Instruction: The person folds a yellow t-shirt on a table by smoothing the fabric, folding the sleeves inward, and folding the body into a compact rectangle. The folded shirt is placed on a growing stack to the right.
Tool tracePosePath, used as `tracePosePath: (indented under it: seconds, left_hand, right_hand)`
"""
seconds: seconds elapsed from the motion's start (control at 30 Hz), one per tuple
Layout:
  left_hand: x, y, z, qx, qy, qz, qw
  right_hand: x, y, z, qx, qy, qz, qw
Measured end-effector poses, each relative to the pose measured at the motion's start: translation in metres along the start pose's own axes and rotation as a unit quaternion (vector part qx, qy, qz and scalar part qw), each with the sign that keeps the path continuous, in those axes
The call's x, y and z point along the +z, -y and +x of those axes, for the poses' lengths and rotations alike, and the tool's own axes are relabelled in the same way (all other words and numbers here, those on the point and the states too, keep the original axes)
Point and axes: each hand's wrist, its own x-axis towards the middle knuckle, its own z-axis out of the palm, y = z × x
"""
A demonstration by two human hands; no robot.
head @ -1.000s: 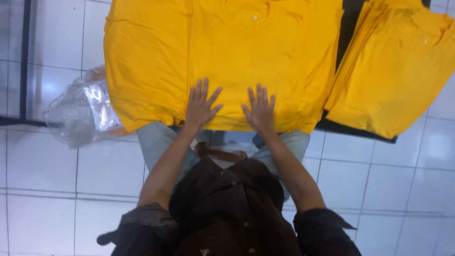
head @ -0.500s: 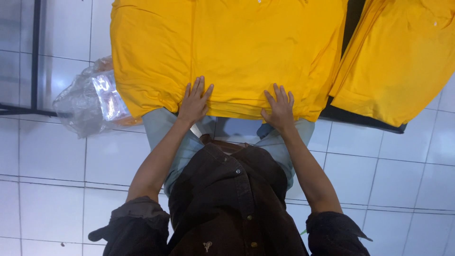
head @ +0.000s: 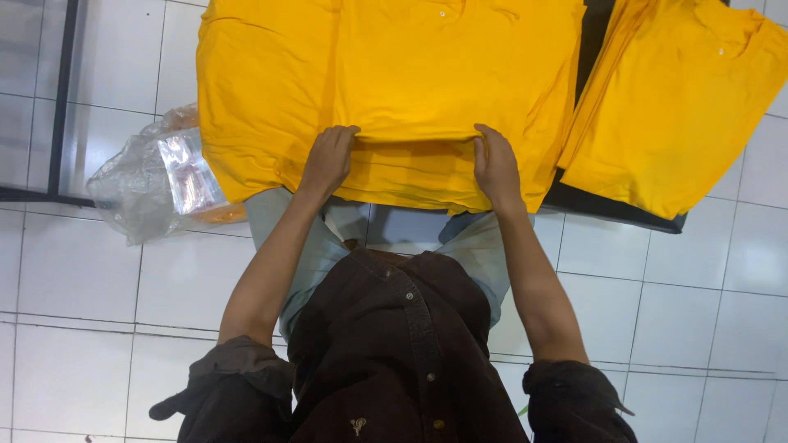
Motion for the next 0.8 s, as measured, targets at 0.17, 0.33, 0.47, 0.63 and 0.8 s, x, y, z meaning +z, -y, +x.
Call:
tracePosePath:
  seconds: [0.17, 0.33, 0.47, 0.63, 0.8]
  left_hand:
    - [-0.005, 0.006, 0.008, 0.033, 0.124, 0.03, 0.991]
    - [0.02, 0.027, -0.019, 0.085, 0.187, 0.1, 0.974]
    - [0.007, -0.001, -0.026, 0.044, 0.18, 0.109, 0.977]
    - [0.04, -0.012, -0.015, 0.021, 0.109, 0.109, 0.988]
    - [0.046, 0.001, 0.025, 0.037, 0.02, 0.067, 0.997]
  right_hand:
    - [-0.013, -0.001, 0.005, -0.01, 0.215, -0.066, 0.974]
    - [0.011, -0.044, -0.018, -0.072, 0.196, -0.068, 0.976]
    - [-0.003, -0.016, -0.024, -0.074, 0.18, -0.014, 0.981]
    - [-0.012, -0.004, -0.009, -0.07, 0.18, -0.002, 0.981]
    - [-0.049, 0.01, 0.015, -0.039, 0.152, -0.013, 0.987]
